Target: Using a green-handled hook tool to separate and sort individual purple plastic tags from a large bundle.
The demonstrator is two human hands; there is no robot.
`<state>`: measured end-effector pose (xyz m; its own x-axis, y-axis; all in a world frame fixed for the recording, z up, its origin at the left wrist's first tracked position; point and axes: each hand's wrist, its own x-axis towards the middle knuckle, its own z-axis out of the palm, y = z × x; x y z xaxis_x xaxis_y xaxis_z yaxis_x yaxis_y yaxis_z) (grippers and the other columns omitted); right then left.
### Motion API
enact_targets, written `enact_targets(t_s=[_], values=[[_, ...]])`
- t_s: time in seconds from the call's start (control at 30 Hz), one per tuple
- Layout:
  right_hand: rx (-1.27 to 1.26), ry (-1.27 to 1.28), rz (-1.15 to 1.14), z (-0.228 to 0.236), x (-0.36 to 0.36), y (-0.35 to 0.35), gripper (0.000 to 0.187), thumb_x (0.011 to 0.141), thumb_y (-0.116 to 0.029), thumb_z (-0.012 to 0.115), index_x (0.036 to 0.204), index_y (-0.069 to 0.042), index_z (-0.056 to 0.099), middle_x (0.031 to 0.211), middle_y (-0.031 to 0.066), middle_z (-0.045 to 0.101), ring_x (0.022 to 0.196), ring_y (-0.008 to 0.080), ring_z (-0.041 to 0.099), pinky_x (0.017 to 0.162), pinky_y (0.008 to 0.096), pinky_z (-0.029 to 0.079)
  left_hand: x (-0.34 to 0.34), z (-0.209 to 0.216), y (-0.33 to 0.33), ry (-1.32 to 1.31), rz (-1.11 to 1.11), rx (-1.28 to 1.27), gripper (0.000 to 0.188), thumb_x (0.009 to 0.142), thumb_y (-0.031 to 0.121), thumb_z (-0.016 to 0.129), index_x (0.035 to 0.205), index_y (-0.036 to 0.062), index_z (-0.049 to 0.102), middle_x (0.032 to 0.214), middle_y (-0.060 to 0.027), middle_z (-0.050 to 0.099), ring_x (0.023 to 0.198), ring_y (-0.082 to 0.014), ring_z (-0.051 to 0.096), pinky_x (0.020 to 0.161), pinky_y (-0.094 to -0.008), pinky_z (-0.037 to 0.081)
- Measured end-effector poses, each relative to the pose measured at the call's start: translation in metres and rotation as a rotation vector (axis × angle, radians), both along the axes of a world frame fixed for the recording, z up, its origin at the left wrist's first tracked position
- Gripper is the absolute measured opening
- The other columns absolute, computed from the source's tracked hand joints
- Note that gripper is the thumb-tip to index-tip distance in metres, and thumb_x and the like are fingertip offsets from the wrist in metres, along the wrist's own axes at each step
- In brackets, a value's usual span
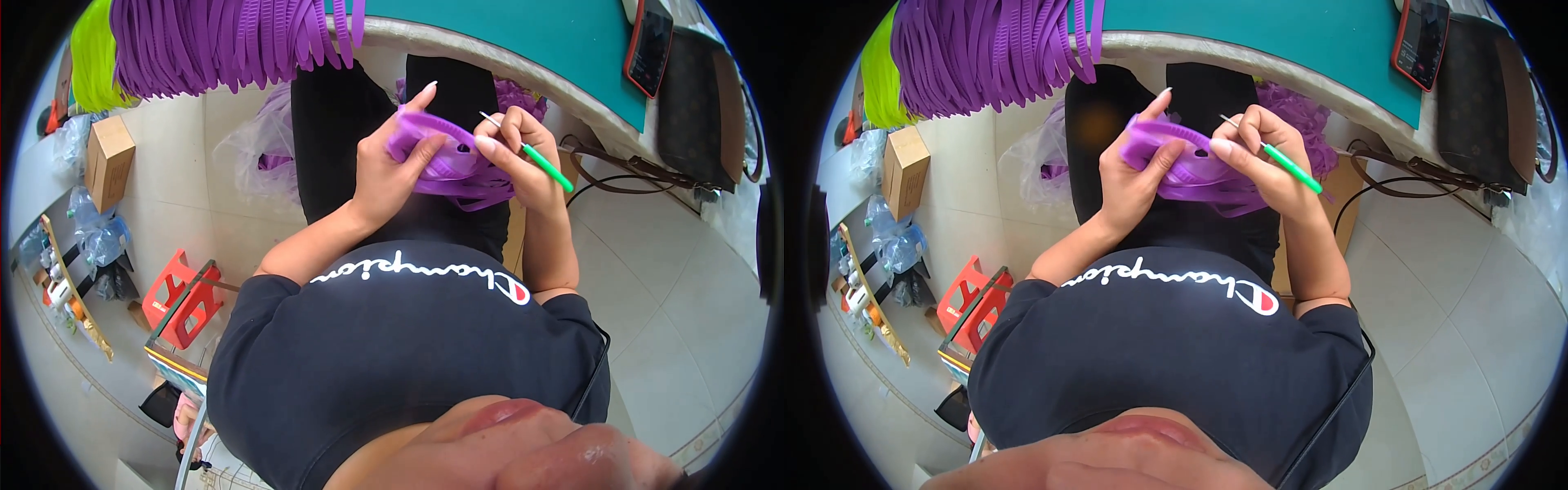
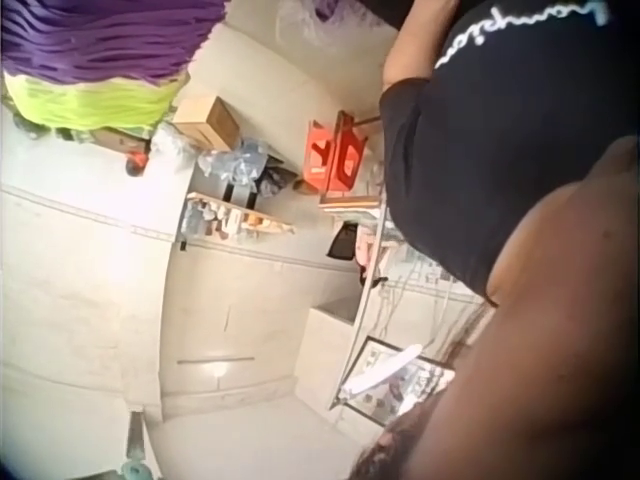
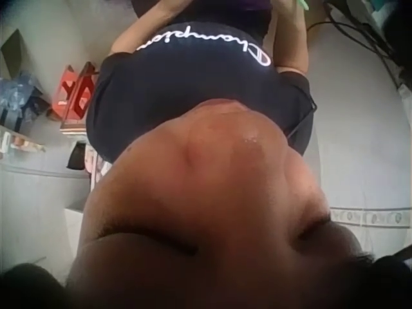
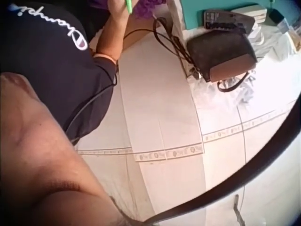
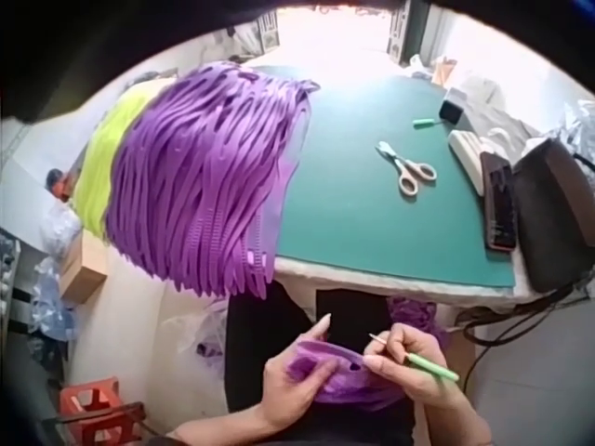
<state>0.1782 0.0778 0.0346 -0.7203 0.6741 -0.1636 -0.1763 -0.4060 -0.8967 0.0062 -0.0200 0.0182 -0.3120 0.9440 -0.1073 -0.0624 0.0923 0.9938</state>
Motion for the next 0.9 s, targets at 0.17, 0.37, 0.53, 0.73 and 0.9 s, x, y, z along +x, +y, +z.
enact_targets(t_s=[0.17, 0.37, 0.53, 0.73, 0.9], values=[[0.272, -0.165, -0.131, 0.002, -0.011, -0.009, 0.032, 0.085, 0.003, 0.064, 0.073, -0.011, 0.038, 0.083, 0.0074, 0.06, 0.074, 0.0066, 0.045, 0.065, 0.021, 0.036, -0.003, -0.002, 0.002, -0.534, -0.048, -0.049, 0.042, 0.087, 0.013, 0.07, 0.125, 0.001, 0.056, 0.097, -0.0033, 0.066, 0.086, -0.0078, 0.06, 0.079, -0.0232, 0.049], [0.233, 0.131, -0.107, 0.004, -0.011, -0.011, 0.033, 0.079, 0.009, 0.057, 0.074, -0.014, 0.034, 0.074, 0.0085, 0.056, 0.077, 0.0186, 0.047, 0.069, 0.0289, 0.038, -0.007, -0.015, 0.003, -0.233, -0.058, -0.035, 0.036, 0.082, 0.008, 0.072, 0.116, 0.0006, 0.06, 0.093, -0.0033, 0.066, 0.085, -0.0091, 0.061, 0.077, -0.0234, 0.049], [0.118, 0.435, -0.128, 0.006, 0.009, -0.001, 0.028, 0.082, -0.009, 0.062, 0.077, -0.019, 0.036, 0.077, 0.0016, 0.054, 0.081, 0.0185, 0.046, 0.073, 0.0333, 0.032, -0.011, -0.061, 0.002, -0.312, 0.18, -0.182, 0.04, 0.079, -0.002, 0.069, 0.118, 0.0004, 0.058, 0.088, -0.0034, 0.065, 0.079, -0.0103, 0.06, 0.073, -0.0234, 0.048], [0.053, 0.688, -0.433, 0.051, 0.063, 0.021, 0.019, 0.081, -0.005, 0.07, 0.078, -0.017, 0.056, 0.079, -0.0047, 0.055, 0.078, 0.0098, 0.048, 0.072, 0.0284, 0.03, -0.027, -0.101, -0.003, -0.692, 0.347, -0.234, 0.056, 0.083, -0.001, 0.069, 0.134, 0.0016, 0.047, 0.097, -0.0058, 0.062, 0.083, -0.0152, 0.061, 0.079, -0.0288, 0.05], [0.064, 0.863, -0.604, 0.097, 0.133, 0.051, 0.019, 0.079, -0.003, 0.072, 0.074, -0.012, 0.057, 0.082, -0.0036, 0.054, 0.078, 0.0103, 0.048, 0.068, 0.0282, 0.033, -0.041, -0.122, -0.015, -0.835, 0.476, -0.304, 0.068, 0.084, -0.001, 0.068, 0.143, 0.0029, 0.035, 0.111, -0.0091, 0.058, 0.099, -0.019, 0.059, 0.092, -0.0327, 0.046]])
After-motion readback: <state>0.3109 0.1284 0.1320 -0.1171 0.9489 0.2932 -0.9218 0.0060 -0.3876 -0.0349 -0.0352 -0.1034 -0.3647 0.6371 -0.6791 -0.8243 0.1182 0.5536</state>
